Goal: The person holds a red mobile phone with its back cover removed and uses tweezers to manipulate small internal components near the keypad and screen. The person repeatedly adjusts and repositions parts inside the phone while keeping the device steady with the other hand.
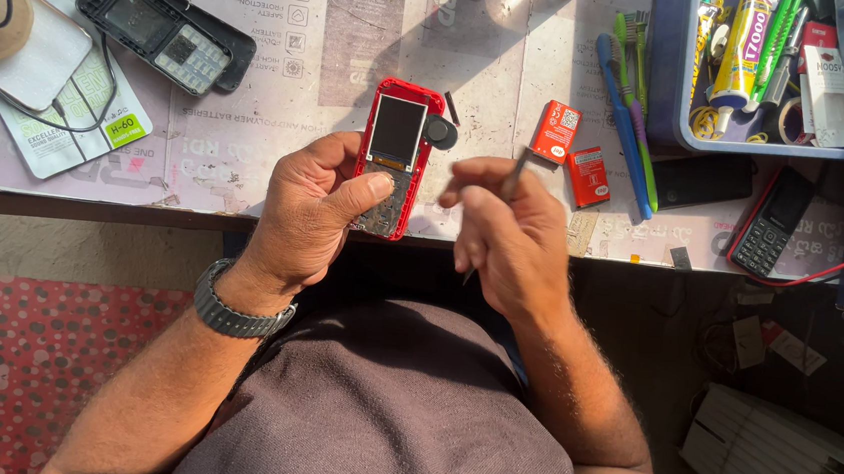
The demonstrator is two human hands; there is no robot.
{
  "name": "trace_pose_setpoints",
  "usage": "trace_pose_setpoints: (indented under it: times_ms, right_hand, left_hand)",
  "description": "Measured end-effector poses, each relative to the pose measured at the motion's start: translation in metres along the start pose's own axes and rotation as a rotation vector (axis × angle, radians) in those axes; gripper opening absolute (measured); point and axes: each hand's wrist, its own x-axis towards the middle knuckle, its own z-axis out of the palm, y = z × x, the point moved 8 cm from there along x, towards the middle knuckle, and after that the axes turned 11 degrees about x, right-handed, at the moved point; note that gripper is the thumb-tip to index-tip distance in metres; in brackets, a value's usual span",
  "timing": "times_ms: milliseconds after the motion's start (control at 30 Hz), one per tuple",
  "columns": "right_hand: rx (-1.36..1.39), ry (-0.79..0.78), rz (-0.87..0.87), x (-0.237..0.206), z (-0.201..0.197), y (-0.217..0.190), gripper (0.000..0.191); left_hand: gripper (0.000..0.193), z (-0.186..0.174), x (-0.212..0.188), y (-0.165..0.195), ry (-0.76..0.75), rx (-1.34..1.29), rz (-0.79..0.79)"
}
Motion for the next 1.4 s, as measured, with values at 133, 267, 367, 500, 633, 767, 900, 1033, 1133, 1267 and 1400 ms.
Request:
trace_pose_setpoints:
  times_ms: [133,267,367,500,633,767,900,1033,1133,1267,1400]
  right_hand:
    - [-0.117,0.002,0.130,0.004,0.004,0.017,0.023]
    - [-0.106,-0.017,0.165,0.005,0.010,0.028,0.023]
    - [-0.095,-0.011,0.157,0.008,0.013,0.032,0.023]
    - [-0.071,-0.015,0.172,0.009,0.014,0.033,0.020]
    - [-0.086,0.008,0.180,0.011,0.014,0.034,0.017]
    - [-0.084,0.007,0.192,0.013,0.014,0.036,0.014]
    - [-0.097,0.016,0.201,0.015,0.013,0.037,0.013]
    - [-0.114,0.025,0.210,0.016,0.013,0.038,0.015]
    - [-0.114,0.021,0.210,0.017,0.014,0.039,0.014]
    - [-0.094,0.018,0.220,0.020,0.014,0.042,0.014]
    - [-0.013,-0.057,0.252,0.019,0.015,0.043,0.016]
  left_hand:
    - [0.028,0.003,-0.001,0.003,-0.028,0.037,0.045]
    - [0.027,0.002,-0.002,0.003,-0.032,0.096,0.023]
    - [0.024,0.003,-0.001,0.004,-0.050,0.172,-0.001]
    - [0.030,0.008,-0.002,0.009,-0.117,0.211,-0.003]
    - [0.035,0.010,-0.002,0.009,-0.141,0.240,-0.058]
    - [0.035,0.010,-0.004,0.009,-0.167,0.353,-0.091]
    - [0.036,0.011,-0.004,0.010,-0.193,0.396,-0.083]
    - [0.034,0.009,-0.002,0.009,-0.170,0.427,-0.088]
    - [0.034,0.008,-0.002,0.009,-0.150,0.423,-0.097]
    - [0.034,0.007,-0.001,0.010,-0.135,0.403,-0.091]
    - [0.036,0.006,-0.001,0.009,-0.127,0.322,-0.075]
